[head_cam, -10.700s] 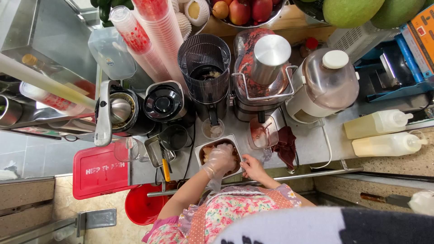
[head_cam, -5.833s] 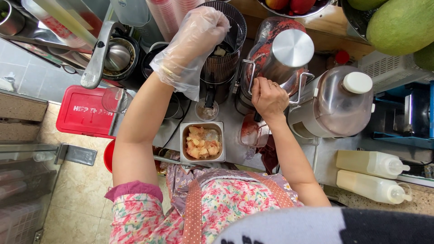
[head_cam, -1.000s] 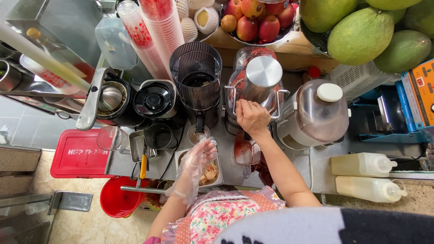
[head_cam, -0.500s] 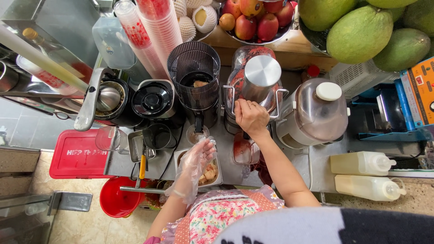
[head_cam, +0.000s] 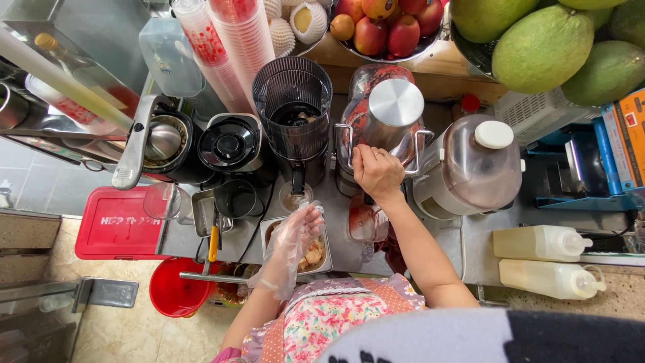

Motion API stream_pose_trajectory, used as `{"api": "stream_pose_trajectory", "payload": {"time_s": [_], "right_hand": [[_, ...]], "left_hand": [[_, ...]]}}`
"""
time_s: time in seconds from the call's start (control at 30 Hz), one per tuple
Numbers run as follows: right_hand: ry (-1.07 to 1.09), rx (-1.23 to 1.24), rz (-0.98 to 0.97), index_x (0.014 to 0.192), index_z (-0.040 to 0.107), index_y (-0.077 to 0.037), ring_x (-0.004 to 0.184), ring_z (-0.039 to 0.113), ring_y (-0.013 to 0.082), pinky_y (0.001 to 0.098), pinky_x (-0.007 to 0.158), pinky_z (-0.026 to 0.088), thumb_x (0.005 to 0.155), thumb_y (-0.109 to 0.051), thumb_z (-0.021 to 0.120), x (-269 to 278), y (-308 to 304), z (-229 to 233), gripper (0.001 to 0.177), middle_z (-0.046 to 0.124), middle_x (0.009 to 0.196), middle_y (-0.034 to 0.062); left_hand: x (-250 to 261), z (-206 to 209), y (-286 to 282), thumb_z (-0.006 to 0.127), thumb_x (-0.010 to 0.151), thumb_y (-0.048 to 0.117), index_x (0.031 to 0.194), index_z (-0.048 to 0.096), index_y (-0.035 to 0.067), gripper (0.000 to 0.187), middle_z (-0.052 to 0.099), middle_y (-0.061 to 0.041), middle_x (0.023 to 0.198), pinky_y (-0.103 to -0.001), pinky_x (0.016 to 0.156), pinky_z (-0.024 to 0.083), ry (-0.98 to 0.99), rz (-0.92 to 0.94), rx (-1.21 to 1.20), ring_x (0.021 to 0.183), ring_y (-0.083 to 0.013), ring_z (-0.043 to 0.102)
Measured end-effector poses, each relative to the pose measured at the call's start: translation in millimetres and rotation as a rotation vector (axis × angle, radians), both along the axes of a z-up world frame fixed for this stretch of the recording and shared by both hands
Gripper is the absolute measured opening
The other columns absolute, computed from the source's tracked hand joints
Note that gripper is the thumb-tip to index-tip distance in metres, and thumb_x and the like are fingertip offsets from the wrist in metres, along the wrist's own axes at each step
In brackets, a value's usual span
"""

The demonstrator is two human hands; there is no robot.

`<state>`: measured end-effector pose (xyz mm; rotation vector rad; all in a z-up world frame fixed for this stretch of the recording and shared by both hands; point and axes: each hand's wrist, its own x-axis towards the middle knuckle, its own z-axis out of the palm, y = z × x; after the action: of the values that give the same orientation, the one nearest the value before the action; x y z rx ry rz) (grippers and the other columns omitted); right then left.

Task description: Processing fruit through a commercial juicing machine to make fresh juice.

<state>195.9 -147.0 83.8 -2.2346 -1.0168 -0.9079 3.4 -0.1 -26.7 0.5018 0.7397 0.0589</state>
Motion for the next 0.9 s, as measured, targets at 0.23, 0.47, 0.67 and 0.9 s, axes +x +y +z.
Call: {"api": "stream_pose_trajectory", "payload": {"time_s": [0.23,0.47,0.67,0.9], "right_hand": [[-0.001,0.013,0.02,0.087,0.068,-0.008,0.065,0.066,0.0239,0.036,0.058,0.051,0.097,-0.017,0.068,-2,-1,3,0.013,0.066,0.073,0.0039],[-0.024,-0.001,0.022,0.084,0.067,-0.009,0.065,0.066,0.0242,0.0362,0.057,0.051,0.097,-0.016,0.069,-2,0,5,0.015,0.065,0.071,0.0045],[-0.022,-0.003,0.019,0.086,0.068,-0.008,0.066,0.067,0.0234,0.0355,0.058,0.052,0.097,-0.016,0.069,0,1,4,0.013,0.067,0.074,0.0038],[-0.037,-0.018,-0.008,0.085,0.068,-0.009,0.066,0.068,0.0236,0.0357,0.059,0.053,0.096,-0.016,0.069,-1,-1,1,0.014,0.067,0.072,0.0046]], "left_hand": [[-2,-2,-1,0.067,0.096,0.021,0.118,0.066,-0.001,0.031,0.073,-0.01,0.098,-0.028,0.07,0.056,0.001,0.001,-0.013,0.083,-0.0206,0.07],[-1,17,-2,0.07,0.095,0.02,0.117,0.067,-0.002,0.031,0.073,-0.009,0.095,-0.029,0.071,0.056,-0.018,0.01,0.011,0.08,-0.0196,0.069],[-1,26,-1,0.072,0.094,0.019,0.114,0.066,-0.003,0.03,0.072,-0.011,0.094,-0.028,0.069,0.056,0.001,0.037,-0.012,0.078,-0.0197,0.068],[-2,20,-2,0.072,0.094,0.018,0.114,0.068,-0.003,0.03,0.072,-0.01,0.093,-0.027,0.067,0.055,-0.003,0.042,-0.004,0.078,-0.02,0.069]]}}
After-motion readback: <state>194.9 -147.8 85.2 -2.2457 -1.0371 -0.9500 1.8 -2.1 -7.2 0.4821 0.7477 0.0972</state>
